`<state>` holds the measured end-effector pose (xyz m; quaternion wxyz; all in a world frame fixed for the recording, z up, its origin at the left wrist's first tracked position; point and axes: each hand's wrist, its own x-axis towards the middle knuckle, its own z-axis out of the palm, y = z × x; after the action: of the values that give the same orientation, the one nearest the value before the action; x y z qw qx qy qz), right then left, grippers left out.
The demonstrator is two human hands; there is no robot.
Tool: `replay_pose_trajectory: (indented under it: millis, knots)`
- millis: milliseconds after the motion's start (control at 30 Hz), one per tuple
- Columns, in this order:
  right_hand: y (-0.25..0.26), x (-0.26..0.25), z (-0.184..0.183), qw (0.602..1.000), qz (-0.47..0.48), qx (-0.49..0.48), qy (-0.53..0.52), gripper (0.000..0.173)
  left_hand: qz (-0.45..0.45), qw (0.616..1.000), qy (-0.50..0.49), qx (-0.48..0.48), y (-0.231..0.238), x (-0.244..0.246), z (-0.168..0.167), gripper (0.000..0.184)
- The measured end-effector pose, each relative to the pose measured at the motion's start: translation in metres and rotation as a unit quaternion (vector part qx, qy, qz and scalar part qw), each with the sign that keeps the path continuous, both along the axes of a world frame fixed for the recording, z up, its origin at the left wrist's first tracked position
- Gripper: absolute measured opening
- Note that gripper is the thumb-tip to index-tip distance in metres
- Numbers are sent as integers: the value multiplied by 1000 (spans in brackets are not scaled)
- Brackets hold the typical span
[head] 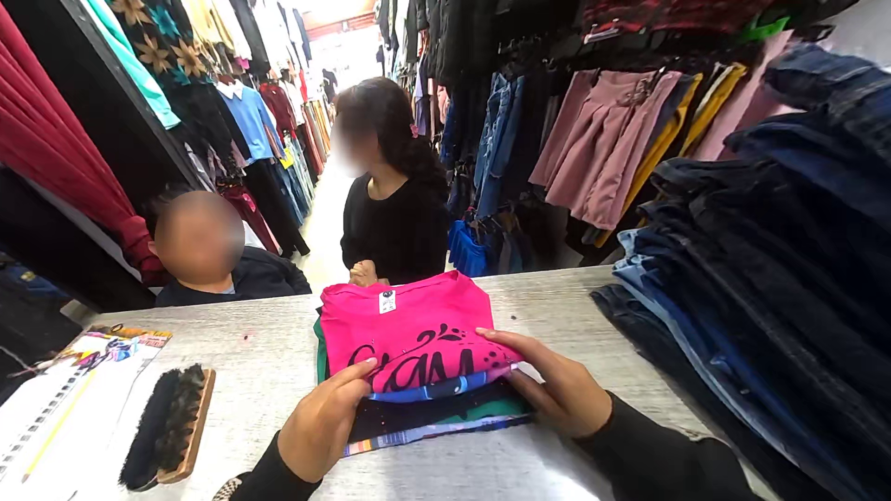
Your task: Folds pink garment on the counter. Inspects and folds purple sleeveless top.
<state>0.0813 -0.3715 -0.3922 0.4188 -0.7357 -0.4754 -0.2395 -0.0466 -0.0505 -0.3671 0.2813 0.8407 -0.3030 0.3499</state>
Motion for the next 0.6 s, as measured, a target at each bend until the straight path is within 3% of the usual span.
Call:
replay_pose_trajectory:
  millis: [67, 167, 333, 433, 500, 600]
  knots:
    - [0, 1, 1, 999, 2, 41, 13, 33, -23, 1000, -9, 7, 0, -1, 2, 13]
    - [1, 3, 8, 996, 13, 81, -28, 8, -41, 999, 3, 23, 0, -1, -1, 19]
    - [-7, 3, 7, 994, 99, -28, -31, 18, 20, 993, 35, 112, -1, -9, -1, 27]
    - [-13, 3, 12, 991, 92, -99, -3, 16, 63, 986, 7, 152, -3, -10, -3, 33]
    - [-11, 4, 9, 991, 73, -109, -17, 26, 79, 986, -2, 149, -2, -10, -4, 25]
    - [-3, 5, 3, 997, 42, -60, -33, 18, 83, 988, -17, 127, 4, -9, -2, 23]
